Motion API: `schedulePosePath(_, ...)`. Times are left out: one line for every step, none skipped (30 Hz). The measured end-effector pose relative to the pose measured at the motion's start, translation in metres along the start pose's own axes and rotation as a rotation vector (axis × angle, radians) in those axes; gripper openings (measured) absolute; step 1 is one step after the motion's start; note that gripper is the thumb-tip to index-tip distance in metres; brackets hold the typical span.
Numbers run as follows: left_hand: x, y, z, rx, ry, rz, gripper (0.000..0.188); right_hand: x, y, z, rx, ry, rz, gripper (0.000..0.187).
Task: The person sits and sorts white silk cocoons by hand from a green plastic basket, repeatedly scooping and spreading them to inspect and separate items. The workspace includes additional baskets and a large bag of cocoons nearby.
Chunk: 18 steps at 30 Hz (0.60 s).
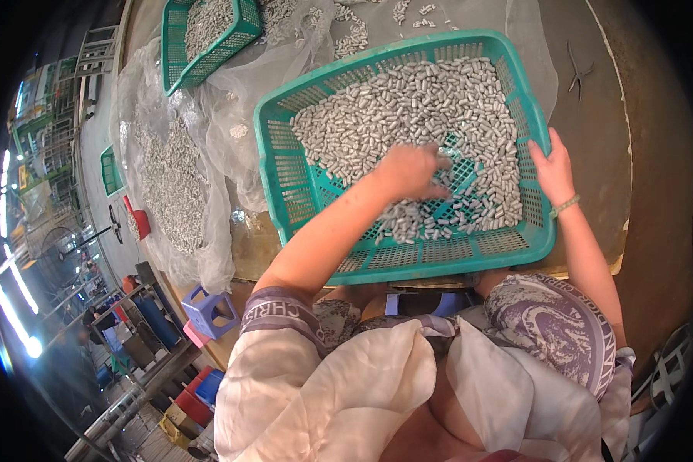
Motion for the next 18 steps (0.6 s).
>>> schedulePosePath(0.013, -0.006, 0.015, -0.041, -0.042, -0.180, 0.044, 0.001, 0.001, 0.001, -0.017, 0.006, 0.000, 0.047)
schedulePosePath(0.026, -0.009, 0.032, -0.081, -0.089, -0.361, 0.046, 0.003, 0.003, 0.001, -0.032, 0.008, 0.004, 0.048)
schedulePosePath(0.040, -0.013, 0.041, 0.057, -0.036, -0.552, 0.049, 0.005, 0.005, 0.002, -0.056, 0.011, 0.006, 0.049)
schedulePosePath(0.051, -0.011, 0.041, 0.197, 0.020, -0.735, 0.052, 0.006, 0.007, 0.000, -0.057, -0.008, -0.002, 0.050)
schedulePosePath(0.059, -0.007, 0.029, 0.151, -0.002, -0.748, 0.052, 0.007, 0.009, -0.002, -0.059, -0.026, -0.013, 0.050)
schedulePosePath(0.065, 0.000, 0.014, 0.104, -0.026, -0.763, 0.052, 0.007, 0.010, -0.003, -0.061, -0.045, -0.023, 0.051)
schedulePosePath(0.066, 0.008, -0.001, 0.052, -0.051, -0.776, 0.052, 0.006, 0.010, -0.001, -0.048, -0.018, 0.003, 0.051)
schedulePosePath(0.067, 0.018, -0.014, 0.005, 0.000, -0.723, 0.051, 0.006, 0.009, 0.003, -0.031, 0.010, 0.024, 0.052)
schedulePosePath(0.065, 0.032, -0.025, -0.041, 0.048, -0.670, 0.049, 0.006, 0.009, 0.006, -0.014, 0.035, 0.048, 0.053)
schedulePosePath(0.060, 0.043, -0.032, -0.083, 0.094, -0.615, 0.048, 0.007, 0.011, 0.004, -0.012, 0.043, 0.054, 0.053)
schedulePosePath(0.053, 0.049, -0.035, -0.080, 0.223, -0.530, 0.044, 0.006, 0.008, 0.000, -0.018, 0.058, 0.053, 0.054)
schedulePosePath(0.041, 0.054, -0.034, -0.076, 0.349, -0.444, 0.040, 0.005, 0.006, -0.003, -0.024, 0.071, 0.055, 0.054)
schedulePosePath(0.030, 0.062, -0.033, -0.011, 0.421, -0.366, 0.036, 0.002, 0.003, -0.004, -0.031, 0.067, 0.034, 0.054)
schedulePosePath(0.016, 0.067, -0.030, 0.061, 0.486, -0.284, 0.031, 0.001, 0.002, -0.003, -0.030, 0.057, 0.015, 0.054)
schedulePosePath(-0.004, 0.063, -0.022, 0.078, 0.460, -0.181, 0.028, 0.001, 0.004, -0.002, -0.028, 0.044, 0.004, 0.054)
schedulePosePath(-0.021, 0.056, -0.015, 0.094, 0.437, -0.078, 0.024, 0.001, 0.006, -0.004, -0.025, 0.037, 0.011, 0.054)
schedulePosePath(-0.031, 0.045, -0.004, 0.107, 0.305, 0.046, 0.023, 0.004, 0.009, -0.005, -0.021, 0.024, 0.017, 0.054)
schedulePosePath(-0.038, 0.033, 0.004, 0.115, 0.177, 0.166, 0.021, 0.005, 0.010, -0.005, -0.023, 0.015, 0.022, 0.054)
Point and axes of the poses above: each hand's wrist, its own x-axis towards the middle knuckle, its own y-axis out of the palm, z = x × y, the point moved 2 cm from there along x, towards the middle knuckle, and after that the axes turned 8 degrees about z, right-handed, at the moved point
